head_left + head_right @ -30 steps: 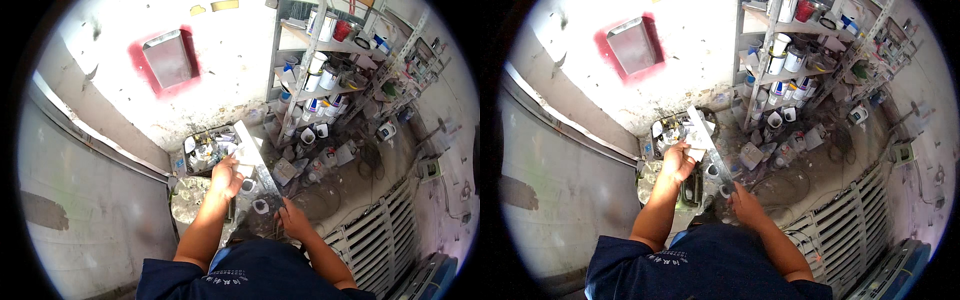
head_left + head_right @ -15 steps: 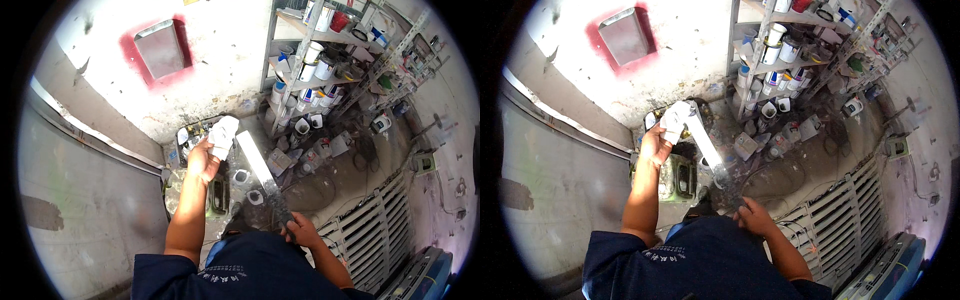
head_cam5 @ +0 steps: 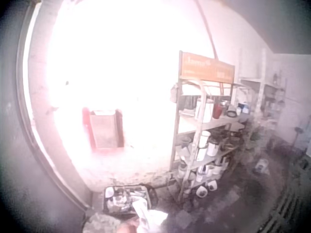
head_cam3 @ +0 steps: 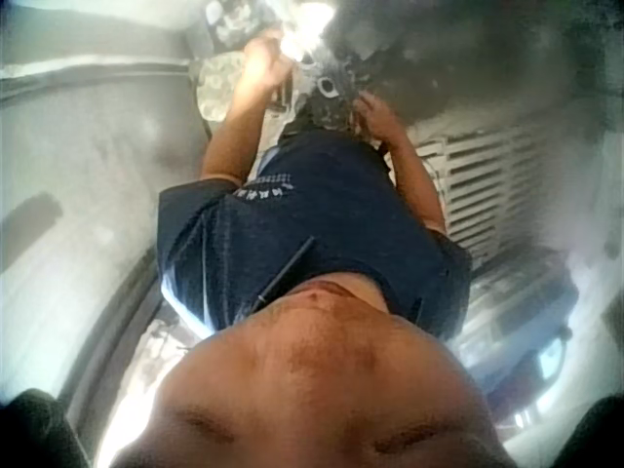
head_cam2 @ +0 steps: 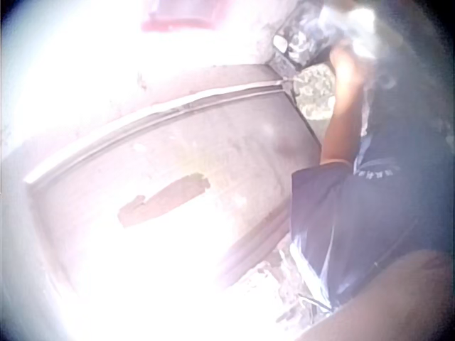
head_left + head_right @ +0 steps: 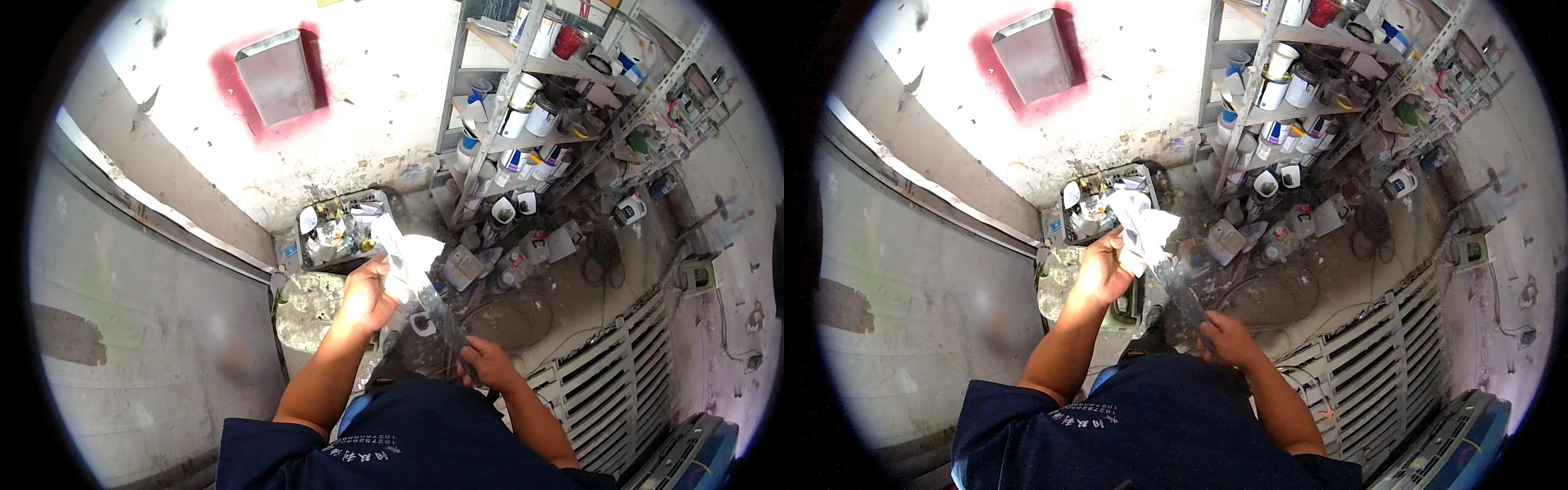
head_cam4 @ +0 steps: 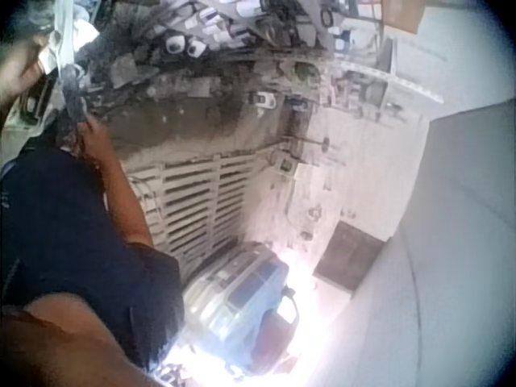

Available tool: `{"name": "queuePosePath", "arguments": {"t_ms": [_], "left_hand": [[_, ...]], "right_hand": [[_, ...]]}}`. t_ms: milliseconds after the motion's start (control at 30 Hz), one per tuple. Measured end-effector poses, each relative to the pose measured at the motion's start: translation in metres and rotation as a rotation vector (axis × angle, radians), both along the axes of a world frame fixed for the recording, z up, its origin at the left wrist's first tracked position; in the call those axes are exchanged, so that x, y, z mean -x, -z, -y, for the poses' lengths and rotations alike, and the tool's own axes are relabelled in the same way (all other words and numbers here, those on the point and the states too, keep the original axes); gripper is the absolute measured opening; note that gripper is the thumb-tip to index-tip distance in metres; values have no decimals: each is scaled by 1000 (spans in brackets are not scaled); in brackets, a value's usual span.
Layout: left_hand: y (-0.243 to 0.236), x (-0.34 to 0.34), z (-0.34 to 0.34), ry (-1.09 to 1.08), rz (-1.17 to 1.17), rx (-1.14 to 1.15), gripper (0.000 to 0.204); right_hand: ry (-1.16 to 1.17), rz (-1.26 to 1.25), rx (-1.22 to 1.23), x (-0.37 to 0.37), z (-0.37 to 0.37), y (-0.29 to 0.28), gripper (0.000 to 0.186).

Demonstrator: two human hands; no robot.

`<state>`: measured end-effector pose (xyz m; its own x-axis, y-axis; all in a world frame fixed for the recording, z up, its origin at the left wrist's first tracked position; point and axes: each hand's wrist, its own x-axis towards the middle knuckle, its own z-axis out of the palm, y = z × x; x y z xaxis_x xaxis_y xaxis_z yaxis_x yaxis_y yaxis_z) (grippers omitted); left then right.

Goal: The person scrapes a metal tool, wipes it with a paper towel, and pours liquid from a plastic bottle into a metal cup. They then pick up a spray gun, attach a hose, and pour the liquid from the cup into the spray gun's container using a funnel.

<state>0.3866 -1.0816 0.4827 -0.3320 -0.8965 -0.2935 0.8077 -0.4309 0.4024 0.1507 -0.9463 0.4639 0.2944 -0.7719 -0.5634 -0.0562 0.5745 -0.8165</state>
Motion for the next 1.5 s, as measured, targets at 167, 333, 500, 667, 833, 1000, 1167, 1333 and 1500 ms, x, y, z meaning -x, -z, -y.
{"name": "queuePosePath", "arguments": {"t_ms": [167,333,500,667,833,1000,1167,1333,1500], "left_hand": [[-8,-14,8,-52,78,-61,50],[-24,-27,20,-29,23,55,46],[-33,-42,30,-156,94,64,42],[-19,-5,2,-45,108,0,45],[-29,2,1,25,37,45,49],[-14,-2,-6,32,82,6,48],[-15,-4,-2,35,61,3,49],[-18,-4,-1,73,47,-33,48],[-20,-2,4,90,31,-29,45]], "right_hand": [[-17,-25,-39,7,-16,12,24],[-38,-38,-6,18,-25,9,25],[-27,-101,275,33,-38,-9,34],[-69,-709,1004,2,10,-22,48],[-60,-894,1056,-20,16,-5,56],[-112,-934,1047,-17,8,11,60],[-94,-928,1091,-8,-3,15,59],[-137,-943,1061,2,-10,17,61],[-153,-936,1040,10,-20,20,60]]}}
